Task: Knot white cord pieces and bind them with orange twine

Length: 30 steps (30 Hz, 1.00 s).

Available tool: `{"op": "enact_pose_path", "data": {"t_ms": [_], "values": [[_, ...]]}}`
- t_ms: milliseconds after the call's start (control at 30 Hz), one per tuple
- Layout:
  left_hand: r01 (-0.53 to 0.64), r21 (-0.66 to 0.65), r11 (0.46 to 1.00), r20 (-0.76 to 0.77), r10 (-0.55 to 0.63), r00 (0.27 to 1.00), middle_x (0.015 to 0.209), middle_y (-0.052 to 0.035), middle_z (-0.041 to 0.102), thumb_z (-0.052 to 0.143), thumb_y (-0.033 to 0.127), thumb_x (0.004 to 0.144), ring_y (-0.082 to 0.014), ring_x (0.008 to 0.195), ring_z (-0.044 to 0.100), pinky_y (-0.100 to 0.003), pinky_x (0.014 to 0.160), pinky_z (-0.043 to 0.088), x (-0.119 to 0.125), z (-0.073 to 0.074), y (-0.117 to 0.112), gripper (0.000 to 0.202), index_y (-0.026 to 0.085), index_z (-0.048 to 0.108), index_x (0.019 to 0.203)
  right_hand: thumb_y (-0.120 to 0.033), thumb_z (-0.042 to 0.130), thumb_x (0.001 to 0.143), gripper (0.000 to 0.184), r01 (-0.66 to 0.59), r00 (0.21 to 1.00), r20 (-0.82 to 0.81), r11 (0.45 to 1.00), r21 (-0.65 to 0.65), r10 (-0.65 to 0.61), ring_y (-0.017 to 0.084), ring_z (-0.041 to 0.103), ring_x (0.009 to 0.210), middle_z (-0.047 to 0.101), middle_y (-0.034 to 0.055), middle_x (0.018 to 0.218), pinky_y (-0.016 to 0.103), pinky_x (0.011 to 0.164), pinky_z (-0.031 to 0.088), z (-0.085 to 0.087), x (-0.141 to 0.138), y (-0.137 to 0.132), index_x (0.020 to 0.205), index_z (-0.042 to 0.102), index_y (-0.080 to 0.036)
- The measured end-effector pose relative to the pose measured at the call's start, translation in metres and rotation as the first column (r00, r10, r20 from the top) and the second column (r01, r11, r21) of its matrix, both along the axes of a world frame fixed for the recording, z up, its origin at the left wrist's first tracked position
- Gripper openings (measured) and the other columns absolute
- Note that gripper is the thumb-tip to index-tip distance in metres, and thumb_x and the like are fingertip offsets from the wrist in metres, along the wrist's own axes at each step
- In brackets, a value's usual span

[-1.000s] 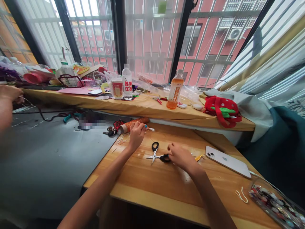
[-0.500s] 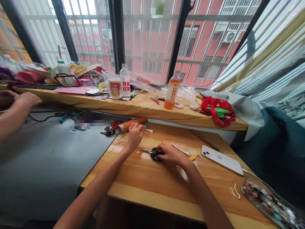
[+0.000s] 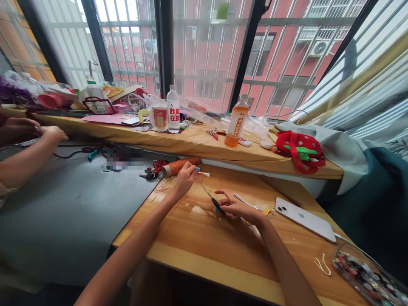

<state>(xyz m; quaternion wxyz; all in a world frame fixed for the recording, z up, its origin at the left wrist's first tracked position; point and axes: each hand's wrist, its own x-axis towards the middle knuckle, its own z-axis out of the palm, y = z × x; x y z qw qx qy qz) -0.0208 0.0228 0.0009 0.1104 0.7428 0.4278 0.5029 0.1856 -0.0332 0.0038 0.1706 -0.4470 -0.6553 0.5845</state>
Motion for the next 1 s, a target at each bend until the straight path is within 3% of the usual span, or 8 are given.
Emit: {"op": "enact_pose_path", "data": {"t_ms": [133, 333, 433, 500, 567, 633, 800, 1000], "values": [[0.038, -0.045, 0.998, 0.058, -0.035, 0.998, 0.076, -0.0022, 0.044, 0.04, 0.022, 0.08, -0.0103, 0.073, 0.044, -0.02, 0.067, 0.037, -0.002, 0.001, 0.005, 0.022, 0.014, 0.05, 0.063, -0.042, 0.056, 0.065, 0.046, -0.12, 0.985, -0.131, 0.991, -0.059, 0.112, 0.002, 0.033, 0.044, 0.048, -0.003, 0.07, 0.017, 0.038, 0.02, -0.002, -0.008, -0.003, 0.103, 0.043, -0.021], [0.091, -0.16, 0.983, -0.056, -0.101, 0.993, 0.068, 0.0001, 0.053, 0.034, 0.03, 0.082, -0.0102, 0.066, 0.048, -0.02, 0.063, 0.036, -0.004, -0.007, 0.01, 0.031, 0.014, 0.054, 0.064, -0.064, 0.041, 0.065, 0.059, -0.062, 0.945, -0.313, 0.991, 0.12, 0.097, 0.004, 0.028, 0.038, 0.045, -0.0029, 0.06, 0.019, 0.035, 0.019, -0.012, -0.017, 0.0, 0.1, 0.046, -0.017], [0.05, -0.19, 0.981, -0.096, -0.069, 0.993, 0.064, 0.0006, 0.056, 0.034, 0.032, 0.082, -0.0103, 0.062, 0.049, -0.02, 0.059, 0.034, -0.004, -0.008, 0.009, 0.033, 0.015, 0.054, 0.063, -0.061, 0.044, 0.066, 0.056, 0.114, 0.973, -0.222, 0.961, 0.252, -0.057, 0.005, 0.031, 0.041, 0.044, -0.0027, 0.059, 0.019, 0.038, 0.022, -0.007, -0.015, 0.002, 0.098, 0.05, -0.015], [0.014, -0.168, 0.986, -0.12, -0.035, 0.992, 0.062, 0.0006, 0.055, 0.034, 0.033, 0.082, -0.0099, 0.06, 0.049, -0.019, 0.057, 0.033, -0.004, -0.006, 0.007, 0.034, 0.014, 0.054, 0.06, -0.055, 0.053, 0.063, 0.052, 0.252, 0.968, -0.115, 0.886, 0.388, -0.225, 0.006, 0.036, 0.048, 0.045, -0.002, 0.062, 0.019, 0.043, 0.026, 0.0, -0.012, 0.004, 0.096, 0.053, -0.015], [-0.028, -0.127, 0.991, -0.156, 0.008, 0.988, 0.06, 0.0005, 0.054, 0.035, 0.032, 0.081, -0.0093, 0.058, 0.048, -0.019, 0.056, 0.032, -0.005, -0.003, 0.005, 0.035, 0.014, 0.053, 0.057, -0.049, 0.058, 0.06, 0.048, 0.297, 0.945, -0.018, 0.83, 0.472, -0.327, 0.008, 0.039, 0.053, 0.047, -0.0015, 0.063, 0.02, 0.046, 0.029, 0.007, -0.008, 0.005, 0.094, 0.056, -0.016], [-0.079, -0.083, 0.993, -0.205, 0.061, 0.977, 0.059, 0.0004, 0.054, 0.036, 0.031, 0.08, -0.009, 0.057, 0.047, -0.019, 0.056, 0.03, -0.004, 0.0, 0.002, 0.035, 0.015, 0.053, 0.054, -0.048, 0.058, 0.061, 0.043, 0.249, 0.946, 0.073, 0.851, 0.463, -0.316, 0.008, 0.039, 0.052, 0.049, -0.0015, 0.061, 0.02, 0.046, 0.029, 0.012, -0.006, 0.004, 0.089, 0.058, -0.015], [-0.162, -0.041, 0.986, -0.295, 0.143, 0.945, 0.059, -0.0007, 0.054, 0.037, 0.033, 0.08, -0.0096, 0.057, 0.047, -0.02, 0.054, 0.027, -0.003, 0.002, -0.002, 0.036, 0.015, 0.054, 0.052, -0.046, 0.056, 0.062, 0.032, 0.056, 0.973, 0.18, 0.906, 0.419, -0.143, 0.008, 0.038, 0.048, 0.047, -0.003, 0.054, 0.02, 0.045, 0.027, 0.006, -0.013, 0.0, 0.07, 0.062, -0.015], [-0.118, -0.083, 0.99, -0.349, 0.082, 0.933, 0.056, -0.0007, 0.054, 0.038, 0.032, 0.079, -0.0092, 0.053, 0.045, -0.021, 0.052, 0.026, -0.002, 0.001, -0.002, 0.036, 0.015, 0.054, 0.051, -0.047, 0.054, 0.063, 0.037, 0.072, 0.984, 0.138, 0.958, 0.277, -0.114, 0.007, 0.036, 0.044, 0.042, -0.0043, 0.048, 0.019, 0.042, 0.025, -0.002, -0.017, 0.002, 0.074, 0.061, -0.013]]}}
